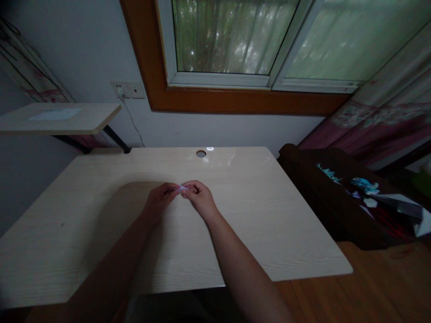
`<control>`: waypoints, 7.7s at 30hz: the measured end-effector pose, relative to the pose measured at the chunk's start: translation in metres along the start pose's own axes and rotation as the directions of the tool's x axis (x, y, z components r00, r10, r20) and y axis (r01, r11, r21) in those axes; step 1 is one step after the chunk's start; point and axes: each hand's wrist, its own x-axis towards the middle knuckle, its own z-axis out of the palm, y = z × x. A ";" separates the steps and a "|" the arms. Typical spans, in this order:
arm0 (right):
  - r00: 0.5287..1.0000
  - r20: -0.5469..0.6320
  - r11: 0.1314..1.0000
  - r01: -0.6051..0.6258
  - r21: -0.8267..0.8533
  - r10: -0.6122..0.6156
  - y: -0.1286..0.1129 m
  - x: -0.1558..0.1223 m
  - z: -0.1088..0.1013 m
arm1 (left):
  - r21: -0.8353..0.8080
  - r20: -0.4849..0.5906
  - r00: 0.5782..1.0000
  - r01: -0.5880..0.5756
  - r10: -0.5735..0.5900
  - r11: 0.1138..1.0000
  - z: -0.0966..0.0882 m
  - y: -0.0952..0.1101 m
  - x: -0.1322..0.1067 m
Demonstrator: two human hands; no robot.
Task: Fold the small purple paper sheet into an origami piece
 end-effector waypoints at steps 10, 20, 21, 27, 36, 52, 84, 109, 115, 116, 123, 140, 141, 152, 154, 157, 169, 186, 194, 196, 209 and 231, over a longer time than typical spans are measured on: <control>0.998 0.033 0.998 0.046 -0.034 -0.045 0.003 -0.001 -0.001 | -0.035 -0.067 0.995 0.072 -0.075 0.997 0.000 -0.008 0.004; 0.998 0.026 0.998 0.057 -0.040 -0.056 0.004 -0.002 0.000 | -0.143 -0.051 0.990 0.124 -0.133 0.982 0.000 -0.013 0.004; 0.998 0.026 0.998 0.056 -0.031 -0.055 0.004 -0.002 0.000 | -0.131 -0.052 0.991 0.117 -0.125 0.985 0.000 -0.012 0.004; 0.998 0.016 0.998 0.053 -0.028 -0.052 0.002 -0.002 0.001 | -0.072 -0.069 0.994 0.074 -0.079 0.995 0.000 -0.005 0.003; 0.999 -0.010 0.999 0.045 -0.012 -0.045 0.000 -0.003 0.002 | -0.054 -0.038 0.998 0.045 -0.047 0.997 0.000 0.000 0.001; 0.997 -0.010 0.995 0.075 -0.072 -0.076 0.001 -0.004 0.002 | -0.096 -0.020 0.999 0.040 -0.042 0.995 -0.001 -0.007 -0.001; 0.988 -0.048 0.962 0.128 -0.243 -0.143 0.001 -0.003 -0.001 | -0.205 -0.065 0.983 0.157 -0.174 0.966 0.000 -0.016 0.004; 0.965 -0.031 0.873 0.221 -0.435 -0.259 0.003 -0.002 -0.004 | -0.075 0.043 0.983 0.180 -0.177 0.981 0.004 -0.006 0.004; 0.963 0.000 0.845 0.236 -0.480 -0.269 -0.003 -0.005 -0.001 | -0.110 0.082 0.982 0.176 -0.167 0.978 0.005 -0.007 0.003; 0.964 -0.001 0.845 0.233 -0.482 -0.266 -0.004 -0.005 -0.001 | -0.117 0.085 0.982 0.178 -0.169 0.977 0.005 -0.007 0.003; 0.969 -0.001 0.851 0.215 -0.479 -0.246 -0.006 -0.005 0.000 | -0.162 0.061 0.981 0.191 -0.183 0.968 0.005 -0.010 0.004; 0.968 -0.009 0.856 0.216 -0.469 -0.249 -0.002 -0.003 -0.002 | -0.187 0.093 0.982 0.180 -0.166 0.966 0.002 -0.014 0.003; 0.968 -0.008 0.856 0.219 -0.469 -0.253 -0.002 -0.003 -0.002 | -0.186 0.094 0.981 0.183 -0.168 0.965 0.002 -0.014 0.003; 0.971 0.004 0.857 0.214 -0.469 -0.240 -0.005 -0.005 -0.001 | -0.148 0.061 0.981 0.193 -0.186 0.970 0.005 -0.005 0.004; 0.970 0.010 0.861 0.220 -0.459 -0.243 -0.005 -0.005 -0.001 | -0.155 0.064 0.982 0.187 -0.179 0.970 0.005 -0.005 0.004; 0.970 0.017 0.865 0.226 -0.448 -0.244 -0.003 -0.004 -0.002 | -0.181 0.065 0.981 0.193 -0.184 0.964 0.004 -0.006 0.005; 0.983 -0.027 0.909 0.157 -0.386 -0.181 0.003 -0.003 -0.002 | -0.185 0.084 0.983 0.177 -0.164 0.967 0.004 -0.014 0.005; 0.973 -0.031 0.885 0.192 -0.425 -0.227 -0.004 -0.003 -0.002 | -0.287 0.122 0.973 0.223 -0.196 0.932 0.005 -0.011 0.003; 0.975 -0.005 0.874 0.195 -0.446 -0.220 -0.001 -0.002 -0.002 | -0.189 0.076 0.974 0.222 -0.211 0.956 0.003 -0.010 0.005; 0.975 -0.010 0.874 0.195 -0.445 -0.223 0.001 -0.002 -0.003 | -0.188 0.085 0.976 0.212 -0.200 0.959 0.003 -0.011 0.005; 0.976 -0.027 0.887 0.185 -0.422 -0.217 -0.001 -0.003 -0.004 | -0.247 0.118 0.984 0.157 -0.131 0.956 -0.001 -0.009 0.003; 0.976 -0.006 0.872 0.192 -0.450 -0.218 -0.002 -0.004 -0.001 | -0.154 0.080 0.980 0.194 -0.184 0.969 0.004 -0.006 0.004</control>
